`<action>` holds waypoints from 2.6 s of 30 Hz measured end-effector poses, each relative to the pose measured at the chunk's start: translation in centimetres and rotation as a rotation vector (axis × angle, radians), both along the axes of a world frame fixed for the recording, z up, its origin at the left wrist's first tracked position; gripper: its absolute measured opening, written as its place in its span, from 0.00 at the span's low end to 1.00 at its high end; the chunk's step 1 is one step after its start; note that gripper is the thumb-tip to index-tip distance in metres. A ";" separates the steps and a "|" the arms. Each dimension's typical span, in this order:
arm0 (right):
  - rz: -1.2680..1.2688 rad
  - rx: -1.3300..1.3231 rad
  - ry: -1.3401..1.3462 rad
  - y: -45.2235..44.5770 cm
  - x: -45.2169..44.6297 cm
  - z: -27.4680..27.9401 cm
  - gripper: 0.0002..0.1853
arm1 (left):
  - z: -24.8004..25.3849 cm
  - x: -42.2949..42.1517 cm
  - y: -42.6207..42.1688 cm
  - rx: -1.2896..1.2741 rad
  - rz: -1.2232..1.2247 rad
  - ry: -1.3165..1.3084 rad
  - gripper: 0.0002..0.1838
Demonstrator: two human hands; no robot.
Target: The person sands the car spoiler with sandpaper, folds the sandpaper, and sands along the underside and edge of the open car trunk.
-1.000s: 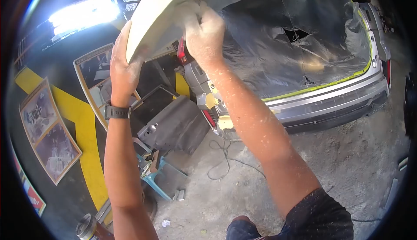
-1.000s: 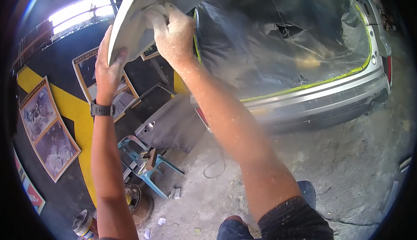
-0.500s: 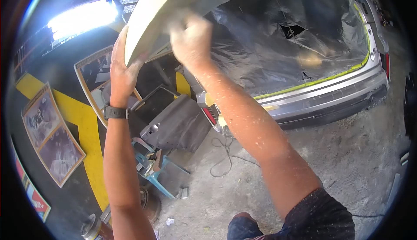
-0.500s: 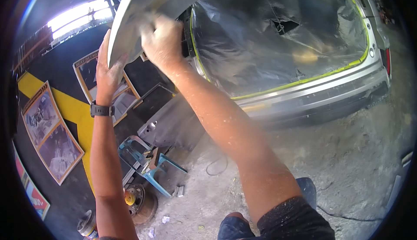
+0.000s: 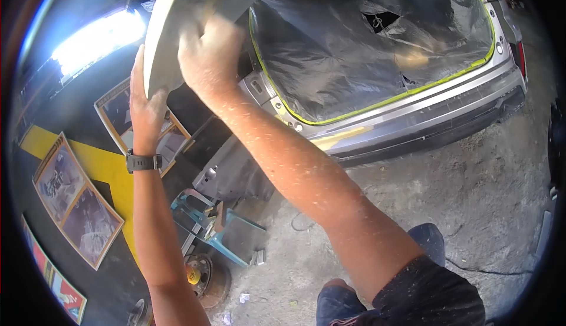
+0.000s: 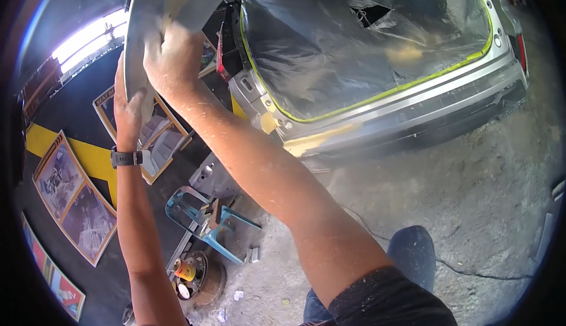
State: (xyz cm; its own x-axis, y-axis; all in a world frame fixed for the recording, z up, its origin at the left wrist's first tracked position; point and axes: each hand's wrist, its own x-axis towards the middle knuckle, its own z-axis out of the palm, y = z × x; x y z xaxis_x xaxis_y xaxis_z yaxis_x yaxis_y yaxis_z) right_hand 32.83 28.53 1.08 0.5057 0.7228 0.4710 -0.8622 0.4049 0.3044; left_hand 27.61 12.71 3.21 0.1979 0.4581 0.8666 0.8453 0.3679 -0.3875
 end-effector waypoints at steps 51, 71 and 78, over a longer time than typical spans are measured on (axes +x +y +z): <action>0.218 -0.043 -0.132 -1.2 5.3 -1.7 0.04 | -0.6 2.3 0.5 -0.155 -0.337 -0.458 0.45; 0.420 0.128 -0.138 -1.9 1.1 -6.9 0.06 | -0.1 1.9 -0.2 -0.120 -0.312 -0.496 0.37; 0.590 0.470 -0.897 2.6 -11.6 -21.4 0.07 | 0.4 -4.8 -5.3 0.036 -0.322 -0.318 0.36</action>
State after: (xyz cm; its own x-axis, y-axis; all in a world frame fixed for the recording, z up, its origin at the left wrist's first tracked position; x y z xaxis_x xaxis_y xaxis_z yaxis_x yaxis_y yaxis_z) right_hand 21.23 31.08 -20.35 -0.4989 0.3946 0.7716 -0.8605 -0.1196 -0.4951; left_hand 22.81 7.44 3.64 0.0465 0.3855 0.9215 0.9939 0.0748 -0.0815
